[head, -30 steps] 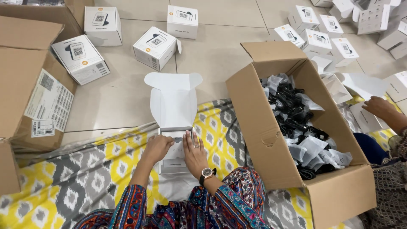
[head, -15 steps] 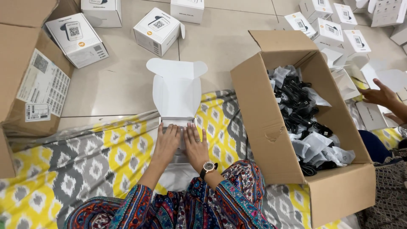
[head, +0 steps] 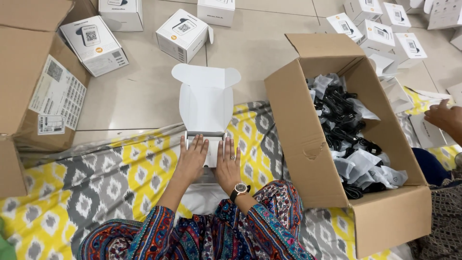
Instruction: The person packs individual product boxes with electronic components from a bulk container.
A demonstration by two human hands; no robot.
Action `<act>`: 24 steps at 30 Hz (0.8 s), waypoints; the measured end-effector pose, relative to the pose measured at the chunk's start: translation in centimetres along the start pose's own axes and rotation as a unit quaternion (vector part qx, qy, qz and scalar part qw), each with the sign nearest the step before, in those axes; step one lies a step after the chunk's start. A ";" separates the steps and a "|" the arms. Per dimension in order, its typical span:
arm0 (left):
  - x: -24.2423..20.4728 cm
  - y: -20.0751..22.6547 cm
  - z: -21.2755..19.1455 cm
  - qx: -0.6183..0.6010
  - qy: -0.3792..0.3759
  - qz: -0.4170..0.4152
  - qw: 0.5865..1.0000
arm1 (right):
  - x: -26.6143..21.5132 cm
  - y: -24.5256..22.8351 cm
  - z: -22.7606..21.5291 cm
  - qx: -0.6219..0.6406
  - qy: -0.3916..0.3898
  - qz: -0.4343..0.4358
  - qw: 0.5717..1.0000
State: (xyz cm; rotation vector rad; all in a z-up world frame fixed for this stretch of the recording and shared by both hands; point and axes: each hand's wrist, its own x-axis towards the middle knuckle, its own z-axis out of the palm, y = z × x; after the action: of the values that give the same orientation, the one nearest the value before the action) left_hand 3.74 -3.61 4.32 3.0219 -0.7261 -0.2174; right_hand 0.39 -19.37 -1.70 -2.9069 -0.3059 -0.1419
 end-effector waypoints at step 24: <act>1.2 0.7 5.3 0.047 0.010 -0.188 0.981 | 1.6 -1.0 0.9 0.038 -0.069 0.166 0.983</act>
State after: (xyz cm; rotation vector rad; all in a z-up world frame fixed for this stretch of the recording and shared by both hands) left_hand 3.74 -4.73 -1.01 3.2208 -0.1589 -0.1607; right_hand 1.78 -17.92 -2.19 -2.8468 0.1515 0.1236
